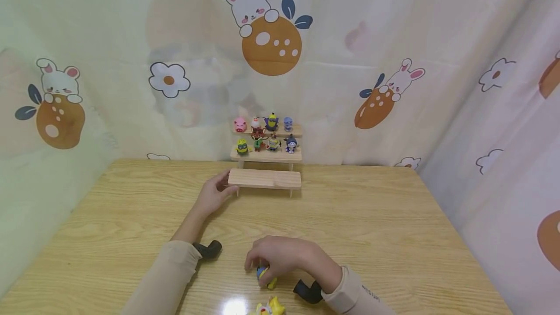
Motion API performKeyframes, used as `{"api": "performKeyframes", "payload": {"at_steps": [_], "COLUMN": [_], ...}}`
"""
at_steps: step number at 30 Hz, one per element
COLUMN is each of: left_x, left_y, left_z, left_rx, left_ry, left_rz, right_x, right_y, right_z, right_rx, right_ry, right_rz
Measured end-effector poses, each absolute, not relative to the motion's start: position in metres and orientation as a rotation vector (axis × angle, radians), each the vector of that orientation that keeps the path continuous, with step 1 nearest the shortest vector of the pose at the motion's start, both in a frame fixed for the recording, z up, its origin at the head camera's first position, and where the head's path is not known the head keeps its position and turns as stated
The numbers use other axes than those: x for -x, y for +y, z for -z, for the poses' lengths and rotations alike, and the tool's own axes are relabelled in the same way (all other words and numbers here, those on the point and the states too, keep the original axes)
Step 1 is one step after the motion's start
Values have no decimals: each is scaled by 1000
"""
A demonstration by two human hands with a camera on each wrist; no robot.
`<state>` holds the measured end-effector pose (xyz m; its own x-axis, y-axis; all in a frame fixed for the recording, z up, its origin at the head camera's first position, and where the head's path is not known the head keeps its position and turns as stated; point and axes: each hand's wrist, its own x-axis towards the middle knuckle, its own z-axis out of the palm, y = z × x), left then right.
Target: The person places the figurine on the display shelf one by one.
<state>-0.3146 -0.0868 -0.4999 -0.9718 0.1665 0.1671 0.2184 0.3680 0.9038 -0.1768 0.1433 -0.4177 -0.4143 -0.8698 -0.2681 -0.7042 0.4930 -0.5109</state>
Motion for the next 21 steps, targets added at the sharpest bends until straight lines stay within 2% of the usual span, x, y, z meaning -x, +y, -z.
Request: {"api": "performKeyframes", "payload": {"at_steps": [8, 21], "left_x": [314, 314], "left_y": [-87, -86], "left_z": [499, 499], "left_rx": [368, 379], "left_ry": [-2552, -2540], "left_rz": [1708, 1695], "right_x": [178, 194], "right_y": [143, 145], "right_z": [422, 433], "right_rx": [1292, 1042], "right_ry": [2285, 2554], "right_rz": [439, 618]}}
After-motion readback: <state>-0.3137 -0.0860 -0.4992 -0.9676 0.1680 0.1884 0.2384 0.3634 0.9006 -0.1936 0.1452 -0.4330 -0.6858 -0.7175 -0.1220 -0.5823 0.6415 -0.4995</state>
